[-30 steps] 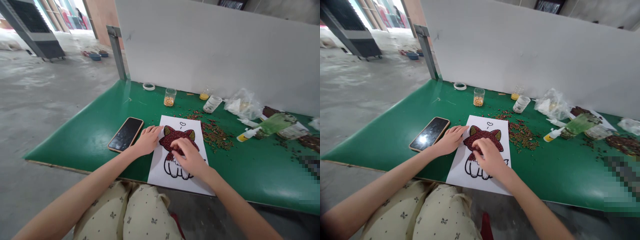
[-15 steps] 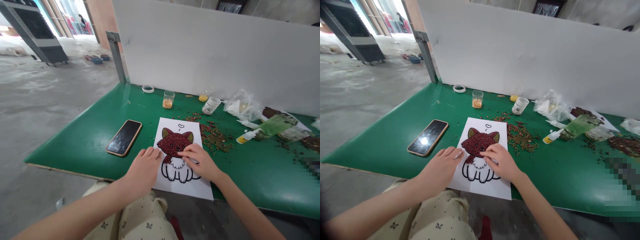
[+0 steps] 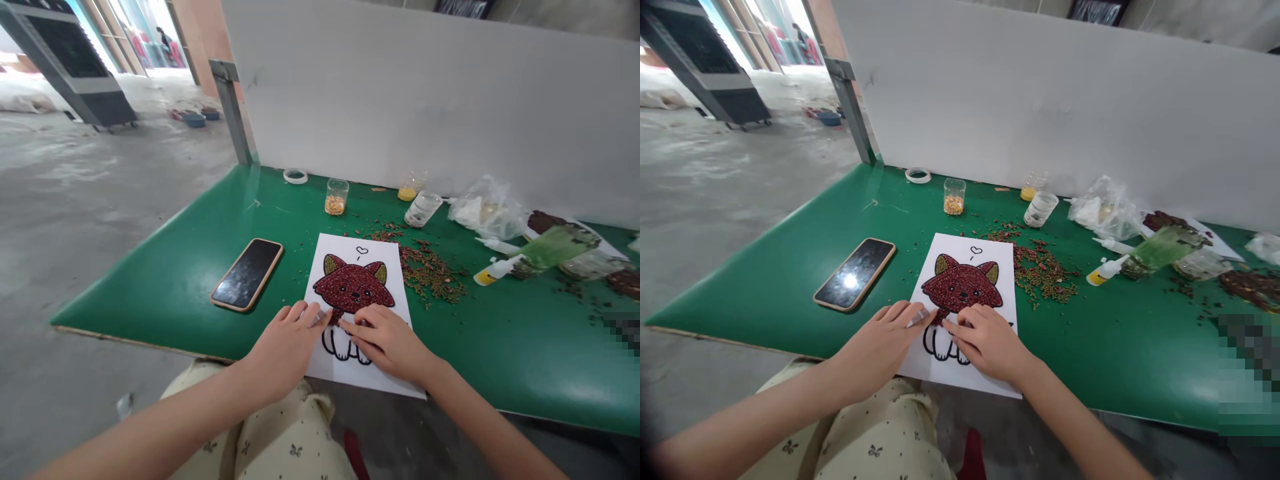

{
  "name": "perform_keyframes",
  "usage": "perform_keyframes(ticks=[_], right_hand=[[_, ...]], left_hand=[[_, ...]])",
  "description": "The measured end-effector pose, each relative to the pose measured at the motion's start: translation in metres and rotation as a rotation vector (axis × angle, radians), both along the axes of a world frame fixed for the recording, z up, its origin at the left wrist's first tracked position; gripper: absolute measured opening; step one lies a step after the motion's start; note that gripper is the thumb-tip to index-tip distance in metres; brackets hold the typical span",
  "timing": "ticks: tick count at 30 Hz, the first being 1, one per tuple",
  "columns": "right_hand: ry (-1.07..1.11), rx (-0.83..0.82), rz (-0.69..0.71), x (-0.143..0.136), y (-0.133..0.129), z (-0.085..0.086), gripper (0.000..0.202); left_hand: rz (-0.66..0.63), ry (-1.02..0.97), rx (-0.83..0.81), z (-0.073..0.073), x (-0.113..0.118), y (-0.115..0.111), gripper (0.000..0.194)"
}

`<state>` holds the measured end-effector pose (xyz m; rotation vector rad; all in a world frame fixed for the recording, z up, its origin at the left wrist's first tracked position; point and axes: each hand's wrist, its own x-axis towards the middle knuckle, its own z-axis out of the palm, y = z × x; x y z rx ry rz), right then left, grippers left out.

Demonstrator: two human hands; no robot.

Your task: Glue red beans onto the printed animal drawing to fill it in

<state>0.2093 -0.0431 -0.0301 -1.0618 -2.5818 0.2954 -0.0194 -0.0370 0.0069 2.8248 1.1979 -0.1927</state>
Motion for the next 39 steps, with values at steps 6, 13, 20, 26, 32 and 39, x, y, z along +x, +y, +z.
perform_keyframes(ticks=[6,13,20,26,32,39], right_hand=[[-0.020,0.008,-0.003,-0.0007,0.0010,-0.0007,0.034],[0.014,-0.013,-0.048,-0.0001,0.0021,-0.0010,0.033],[-0.021,0.025,-0.049,-0.0018,0.0017,-0.0009,0.033],[-0.041,0.044,-0.041,-0.0009,0.0013,-0.0022,0.033],[-0.075,0.074,-0.016,-0.0025,0.0004,-0.0022,0.035],[0.026,0.103,-0.080,0.0017,0.0026,-0.0009,0.034]], left_hand=[[-0.002,-0.013,0.018,-0.0041,-0.0011,-0.0011,0.054],[-0.014,-0.010,-0.012,-0.0010,-0.0009,0.0009,0.058],[-0.009,0.005,0.004,-0.0014,-0.0003,-0.0002,0.059],[-0.006,0.010,0.030,-0.0020,0.0023,-0.0009,0.060],[0.009,0.023,0.023,-0.0012,0.0040,-0.0010,0.059],[0.011,-0.002,0.013,-0.0017,0.0027,0.0011,0.060]])
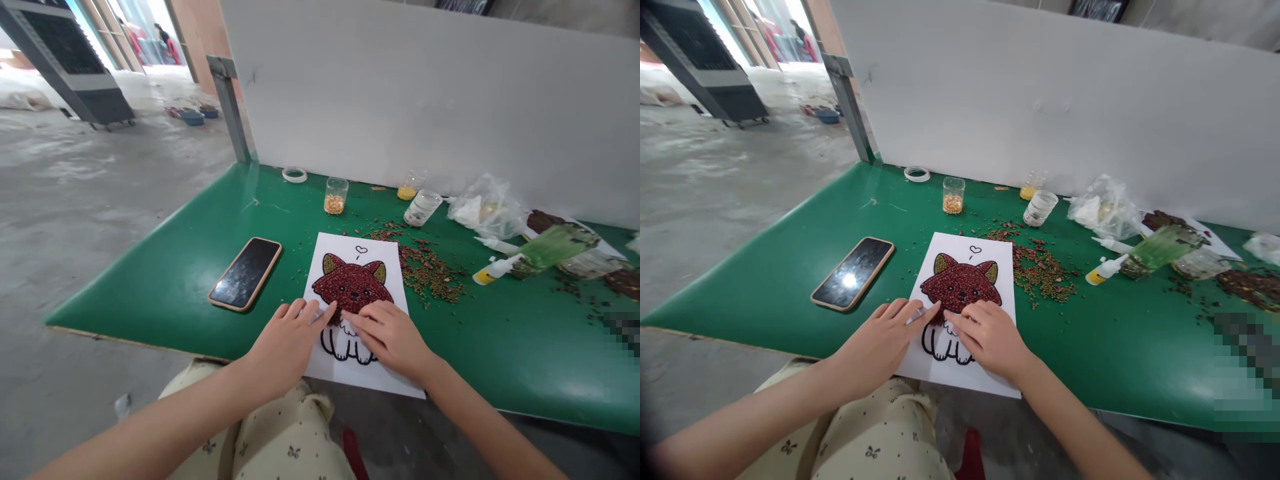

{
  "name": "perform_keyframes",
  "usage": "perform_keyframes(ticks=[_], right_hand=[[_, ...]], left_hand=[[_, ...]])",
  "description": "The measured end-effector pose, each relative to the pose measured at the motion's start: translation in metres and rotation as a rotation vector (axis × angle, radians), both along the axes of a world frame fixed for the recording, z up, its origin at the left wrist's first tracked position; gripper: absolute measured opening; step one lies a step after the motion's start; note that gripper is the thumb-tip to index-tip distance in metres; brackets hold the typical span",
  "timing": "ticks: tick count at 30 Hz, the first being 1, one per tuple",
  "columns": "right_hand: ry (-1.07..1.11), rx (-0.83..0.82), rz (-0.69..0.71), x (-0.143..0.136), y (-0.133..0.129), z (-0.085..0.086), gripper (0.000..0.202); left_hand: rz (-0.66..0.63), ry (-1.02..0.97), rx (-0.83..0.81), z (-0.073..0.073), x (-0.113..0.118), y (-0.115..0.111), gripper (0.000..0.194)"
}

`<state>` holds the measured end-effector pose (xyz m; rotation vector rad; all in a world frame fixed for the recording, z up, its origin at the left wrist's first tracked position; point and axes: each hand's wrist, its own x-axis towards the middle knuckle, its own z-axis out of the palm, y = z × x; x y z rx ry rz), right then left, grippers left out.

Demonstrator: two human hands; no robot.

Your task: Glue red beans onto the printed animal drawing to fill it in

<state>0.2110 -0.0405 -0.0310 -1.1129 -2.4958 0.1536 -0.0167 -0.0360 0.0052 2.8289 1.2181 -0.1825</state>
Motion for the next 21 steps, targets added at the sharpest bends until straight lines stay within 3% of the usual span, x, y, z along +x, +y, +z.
perform_keyframes(ticks=[3,15,21], right_hand=[[0.077,-0.020,-0.063,0.002,0.003,0.000,0.034],[0.055,-0.037,-0.051,-0.001,0.007,0.001,0.032],[0.324,0.021,-0.250,0.010,0.011,0.001,0.031]], left_hand=[[-0.005,-0.008,-0.006,0.001,-0.001,0.002,0.056],[0.001,-0.026,0.040,-0.002,-0.001,0.006,0.053],[0.003,-0.033,0.086,-0.002,0.001,0.005,0.056]])
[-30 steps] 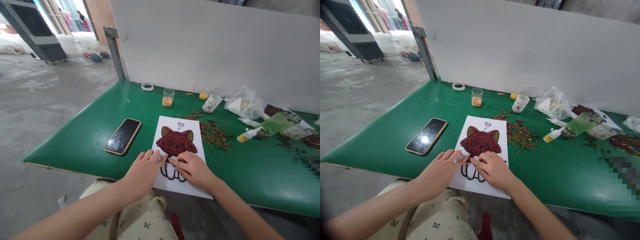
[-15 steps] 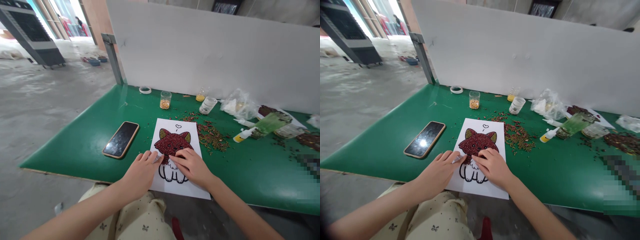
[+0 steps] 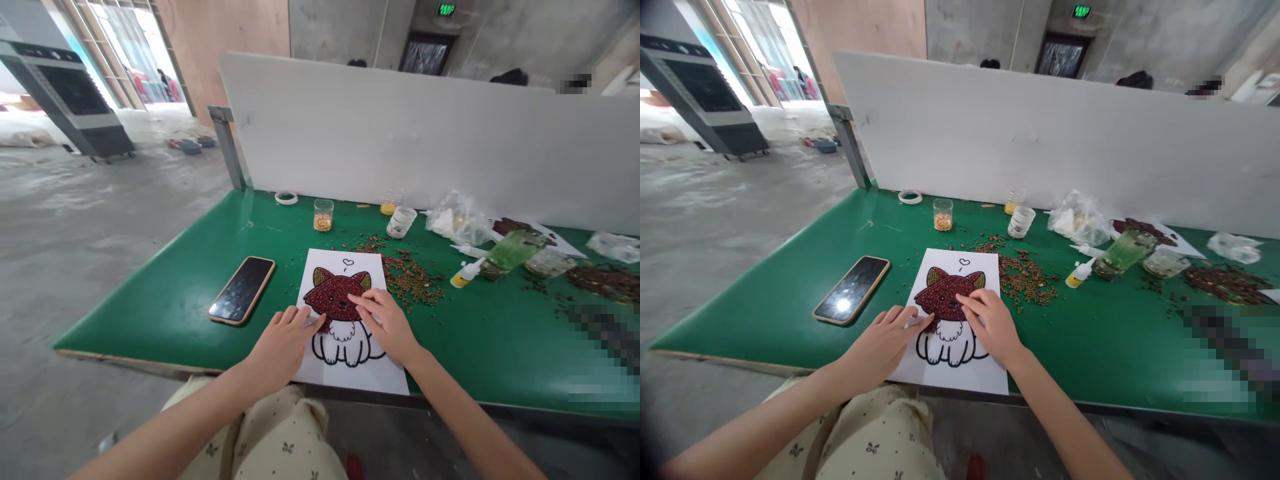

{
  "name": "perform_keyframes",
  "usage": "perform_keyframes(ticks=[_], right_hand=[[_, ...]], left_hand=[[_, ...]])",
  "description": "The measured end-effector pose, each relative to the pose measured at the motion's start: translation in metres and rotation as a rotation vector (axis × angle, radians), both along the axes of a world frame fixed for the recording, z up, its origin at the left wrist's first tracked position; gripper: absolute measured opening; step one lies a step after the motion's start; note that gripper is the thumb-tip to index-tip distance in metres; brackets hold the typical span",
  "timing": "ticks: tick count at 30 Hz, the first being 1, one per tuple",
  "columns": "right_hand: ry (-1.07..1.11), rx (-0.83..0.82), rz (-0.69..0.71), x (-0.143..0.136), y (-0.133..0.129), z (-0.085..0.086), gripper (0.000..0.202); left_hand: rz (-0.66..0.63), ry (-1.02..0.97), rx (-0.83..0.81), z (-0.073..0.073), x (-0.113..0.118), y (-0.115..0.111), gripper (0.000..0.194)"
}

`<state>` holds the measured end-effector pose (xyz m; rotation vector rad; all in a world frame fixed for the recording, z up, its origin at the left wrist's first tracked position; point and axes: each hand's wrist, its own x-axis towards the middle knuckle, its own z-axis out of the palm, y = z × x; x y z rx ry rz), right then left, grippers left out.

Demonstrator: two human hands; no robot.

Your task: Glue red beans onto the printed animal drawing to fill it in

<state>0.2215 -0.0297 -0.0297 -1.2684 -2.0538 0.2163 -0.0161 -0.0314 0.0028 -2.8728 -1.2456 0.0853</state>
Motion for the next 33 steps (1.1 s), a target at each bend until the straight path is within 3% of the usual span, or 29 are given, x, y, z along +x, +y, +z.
perform_keyframes(ticks=[9,18,21,24,27,33], right_hand=[[0.042,0.020,-0.102,0.007,0.003,-0.001,0.030],[0.090,-0.013,-0.106,0.005,0.004,0.000,0.029],[0.066,0.028,-0.194,0.023,0.012,0.011,0.025],[-0.042,0.119,-0.399,0.058,0.032,0.031,0.029],[-0.152,0.053,-0.566,0.093,0.059,0.042,0.029],[-0.317,-0.051,-0.654,0.117,0.094,0.020,0.018]], left_hand=[[-0.018,0.048,0.015,0.004,0.002,0.001,0.067],[-0.015,0.031,0.031,0.003,0.003,0.002,0.075],[0.015,-0.054,0.016,0.004,0.003,0.005,0.068],[0.110,-0.190,-0.018,0.008,0.002,0.011,0.048],[0.209,-0.312,-0.085,0.013,0.002,0.015,0.032],[0.257,-0.393,-0.176,0.019,0.003,0.012,0.020]])
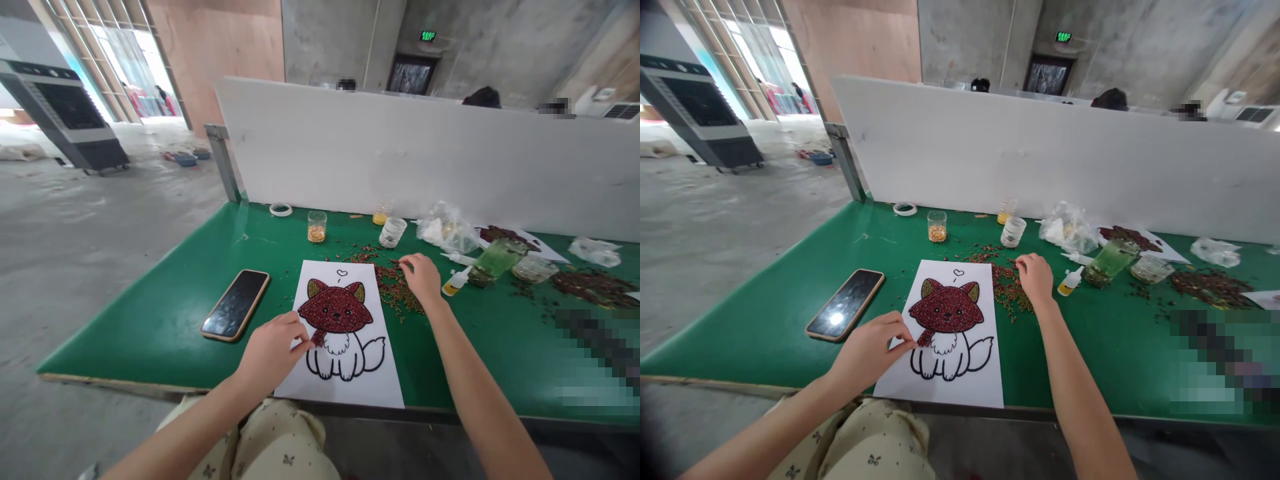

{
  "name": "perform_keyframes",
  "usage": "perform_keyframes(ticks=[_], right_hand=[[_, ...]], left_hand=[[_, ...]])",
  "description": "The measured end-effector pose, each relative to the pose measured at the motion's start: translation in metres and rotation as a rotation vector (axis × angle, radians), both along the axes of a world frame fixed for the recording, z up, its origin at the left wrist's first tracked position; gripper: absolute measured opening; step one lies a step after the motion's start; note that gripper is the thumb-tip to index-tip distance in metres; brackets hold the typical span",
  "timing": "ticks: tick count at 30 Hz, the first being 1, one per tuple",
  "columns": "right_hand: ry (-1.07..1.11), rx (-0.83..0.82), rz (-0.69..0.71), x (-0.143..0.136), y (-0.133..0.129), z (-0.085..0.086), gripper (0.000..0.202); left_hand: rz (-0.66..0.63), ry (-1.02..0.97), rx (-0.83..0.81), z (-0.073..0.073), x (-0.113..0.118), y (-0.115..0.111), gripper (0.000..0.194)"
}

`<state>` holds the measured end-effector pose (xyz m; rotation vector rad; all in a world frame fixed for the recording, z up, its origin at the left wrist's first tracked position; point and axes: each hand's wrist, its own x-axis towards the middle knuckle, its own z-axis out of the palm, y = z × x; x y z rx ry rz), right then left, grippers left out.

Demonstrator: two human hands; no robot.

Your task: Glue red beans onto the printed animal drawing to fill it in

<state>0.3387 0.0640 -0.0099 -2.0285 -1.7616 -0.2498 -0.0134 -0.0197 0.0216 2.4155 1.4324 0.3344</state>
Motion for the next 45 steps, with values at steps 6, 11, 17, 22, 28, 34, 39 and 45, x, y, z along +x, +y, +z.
perform_keyframes(ticks=[6,11,17,22,28,34,39,45], right_hand=[[-0.044,-0.141,-0.039,0.005,-0.002,-0.012,0.016],[-0.034,-0.217,-0.015,0.001,0.000,-0.012,0.018],[0.025,-0.276,-0.086,0.000,0.002,-0.014,0.019],[0.037,-0.276,-0.115,-0.001,0.002,-0.015,0.015],[0.005,-0.134,-0.010,-0.014,-0.013,0.000,0.018],[0.202,0.062,0.441,-0.104,-0.087,-0.002,0.016],[0.178,-0.093,0.613,-0.159,-0.122,-0.015,0.010],[0.096,-0.155,0.671,-0.168,-0.114,-0.011,0.010]], left_hand=[[-0.133,-0.058,-0.020,0.000,-0.002,-0.001,0.012],[-0.200,-0.099,-0.035,-0.003,0.001,-0.003,0.012],[-0.231,-0.095,-0.043,-0.004,0.001,-0.005,0.008],[-0.244,-0.093,-0.040,-0.006,0.005,-0.005,0.010],[-0.238,-0.117,-0.020,-0.004,0.006,-0.003,0.010],[0.047,-0.160,0.020,0.000,-0.003,0.004,0.020],[-0.020,-0.205,-0.002,-0.003,-0.003,0.003,0.023],[-0.032,-0.196,-0.016,-0.006,-0.004,0.003,0.027]])
